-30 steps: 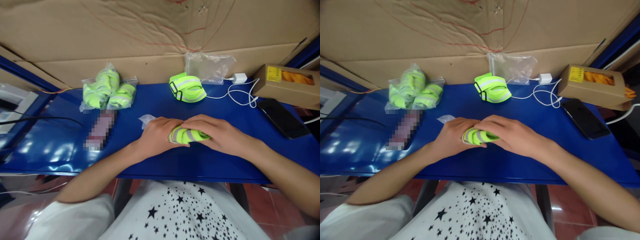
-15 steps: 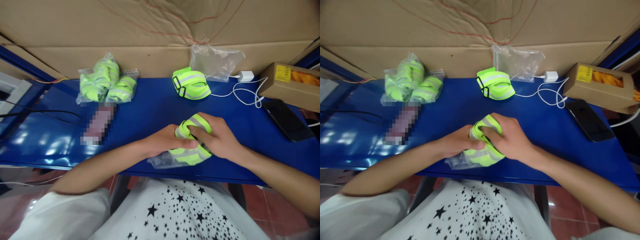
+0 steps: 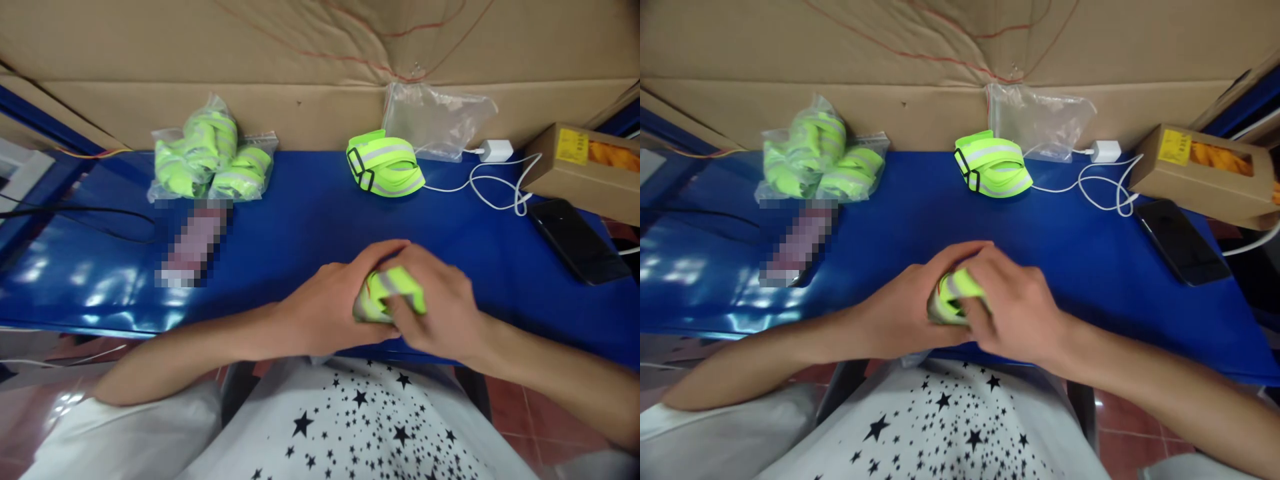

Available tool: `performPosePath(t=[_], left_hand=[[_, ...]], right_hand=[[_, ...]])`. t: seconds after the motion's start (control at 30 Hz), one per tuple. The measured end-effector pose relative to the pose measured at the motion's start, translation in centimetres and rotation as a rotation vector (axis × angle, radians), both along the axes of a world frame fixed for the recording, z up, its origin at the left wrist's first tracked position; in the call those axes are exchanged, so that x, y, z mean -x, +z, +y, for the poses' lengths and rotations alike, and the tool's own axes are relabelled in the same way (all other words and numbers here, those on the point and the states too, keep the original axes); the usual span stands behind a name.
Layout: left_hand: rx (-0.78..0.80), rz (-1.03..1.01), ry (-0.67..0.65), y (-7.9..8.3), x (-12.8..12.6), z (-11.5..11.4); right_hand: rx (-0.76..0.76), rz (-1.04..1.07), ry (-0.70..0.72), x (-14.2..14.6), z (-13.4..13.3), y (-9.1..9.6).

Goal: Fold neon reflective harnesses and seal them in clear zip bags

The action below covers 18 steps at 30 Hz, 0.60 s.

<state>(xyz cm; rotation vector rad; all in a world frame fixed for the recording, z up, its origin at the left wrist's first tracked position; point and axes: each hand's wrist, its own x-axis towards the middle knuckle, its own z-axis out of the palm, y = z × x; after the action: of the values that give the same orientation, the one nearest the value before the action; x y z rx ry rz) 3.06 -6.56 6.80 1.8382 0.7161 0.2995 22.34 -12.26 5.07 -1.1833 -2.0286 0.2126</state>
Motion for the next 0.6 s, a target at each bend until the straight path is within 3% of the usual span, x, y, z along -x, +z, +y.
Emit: performPosePath(t=[0.1, 0.2, 0.4, 0.6], left_hand=[[-0.087, 0.016, 0.017, 0.1, 0.0, -0.4], [-0.087, -0.073, 0.049, 0.0, 0.3, 0.4], [-0.065, -0.077, -0.002, -0.3, 0.2, 1.0], [-0.105, -0.128, -0.095, -0.3, 0.0, 0.5]], right_hand=[[-0.051, -0.123, 0.157, -0.3, 0.4, -0.4], [-0.019, -0.067, 0.246, -1.1, 1.0, 0.1], [-0.164, 0.03, 0.168, -1.1, 1.0, 0.1], [-0.199, 0.072, 0.25, -0.4, 0.6, -0.3]])
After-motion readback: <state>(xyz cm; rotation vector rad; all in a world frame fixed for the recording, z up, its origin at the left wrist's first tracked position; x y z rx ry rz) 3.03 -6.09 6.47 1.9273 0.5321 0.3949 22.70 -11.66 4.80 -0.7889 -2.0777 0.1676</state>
